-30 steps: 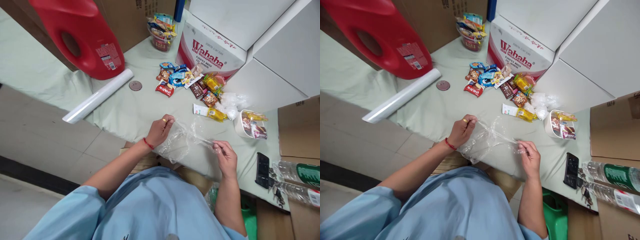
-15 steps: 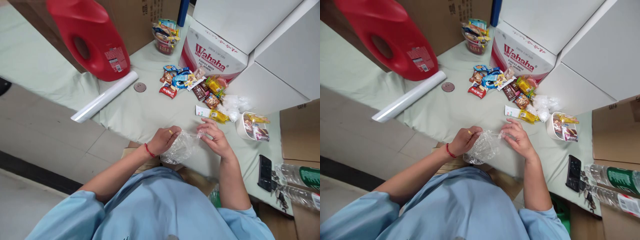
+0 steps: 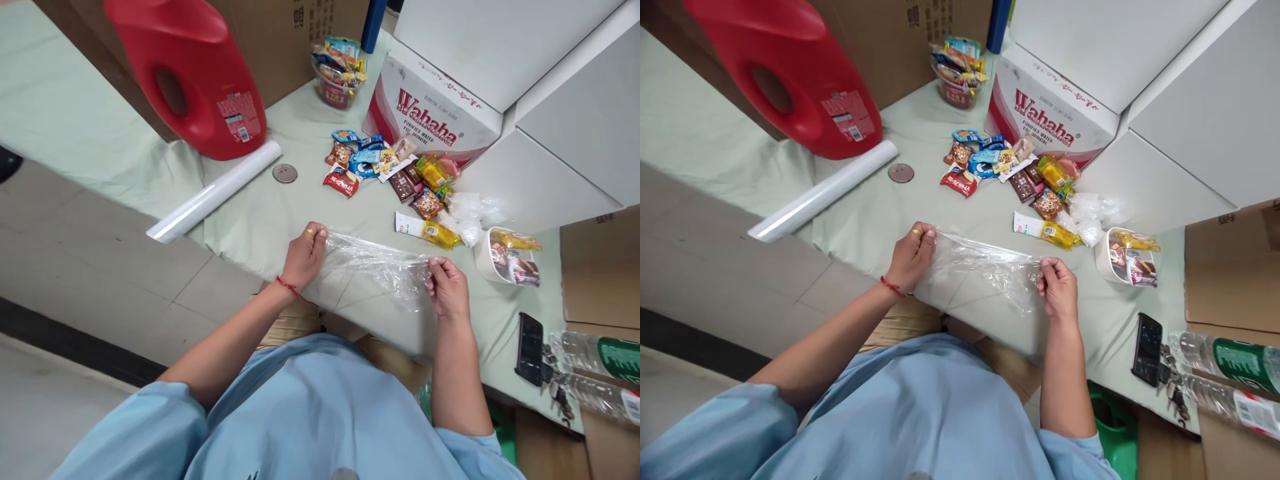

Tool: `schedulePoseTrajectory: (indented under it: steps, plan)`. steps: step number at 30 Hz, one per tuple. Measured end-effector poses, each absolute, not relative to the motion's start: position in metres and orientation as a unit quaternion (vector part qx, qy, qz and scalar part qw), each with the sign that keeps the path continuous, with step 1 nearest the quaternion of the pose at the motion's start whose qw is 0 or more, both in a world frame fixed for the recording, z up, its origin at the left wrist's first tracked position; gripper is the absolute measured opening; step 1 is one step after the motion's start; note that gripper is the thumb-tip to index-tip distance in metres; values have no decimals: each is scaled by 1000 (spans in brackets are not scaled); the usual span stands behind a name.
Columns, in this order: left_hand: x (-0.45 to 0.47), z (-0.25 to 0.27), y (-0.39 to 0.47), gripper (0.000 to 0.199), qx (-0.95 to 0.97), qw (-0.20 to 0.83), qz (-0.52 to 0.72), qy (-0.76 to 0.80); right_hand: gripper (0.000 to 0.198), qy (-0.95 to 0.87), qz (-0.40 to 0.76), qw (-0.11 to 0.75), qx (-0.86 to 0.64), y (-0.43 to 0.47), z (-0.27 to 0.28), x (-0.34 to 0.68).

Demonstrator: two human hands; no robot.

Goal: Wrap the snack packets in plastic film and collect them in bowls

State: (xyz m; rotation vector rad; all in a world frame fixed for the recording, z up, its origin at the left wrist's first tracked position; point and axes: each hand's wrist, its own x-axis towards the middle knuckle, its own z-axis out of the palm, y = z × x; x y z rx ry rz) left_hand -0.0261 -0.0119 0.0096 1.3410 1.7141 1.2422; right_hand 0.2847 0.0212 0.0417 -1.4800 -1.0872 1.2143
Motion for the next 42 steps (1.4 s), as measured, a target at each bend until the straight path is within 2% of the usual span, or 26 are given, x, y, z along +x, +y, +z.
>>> schedulePoseTrajectory:
  steps: [4,10,12,14,17,19,22,23,31,33,36,42]
  plan:
    - [-29,4,-4,22,531,286,437,667,46,-416,524,425,-610,18,38,292]
    - [-26,10,-17,25,606,49,467,643,46,-405,531,431,-607,14,31,289]
    - [-21,16,-25,26,659,20,447,604,47,-401,537,430,-605,14,31,286]
    - [-14,19,-28,37,718,30,411,562,46,-398,543,426,-605,14,32,284]
    - [-1,16,-26,65,752,65,355,551,45,-399,546,424,-602,15,33,281]
    - [3,10,-21,58,741,85,336,575,44,-402,545,423,-602,18,33,281]
    - [0,4,-19,27,747,83,328,573,42,-401,540,418,-611,23,30,285]
    - [-3,3,-20,23,760,74,331,555,41,-400,538,415,-615,25,28,287]
    - [-40,17,-62,18,858,12,357,369,33,-399,518,402,-641,37,17,298]
    - [-51,16,-76,21,890,20,309,336,33,-404,510,396,-647,39,16,300]
    - [-62,14,-95,27,914,90,191,345,32,-420,497,390,-651,42,15,301]
    - [-52,44,-98,52,748,301,14,591,29,-460,469,385,-648,45,18,292]
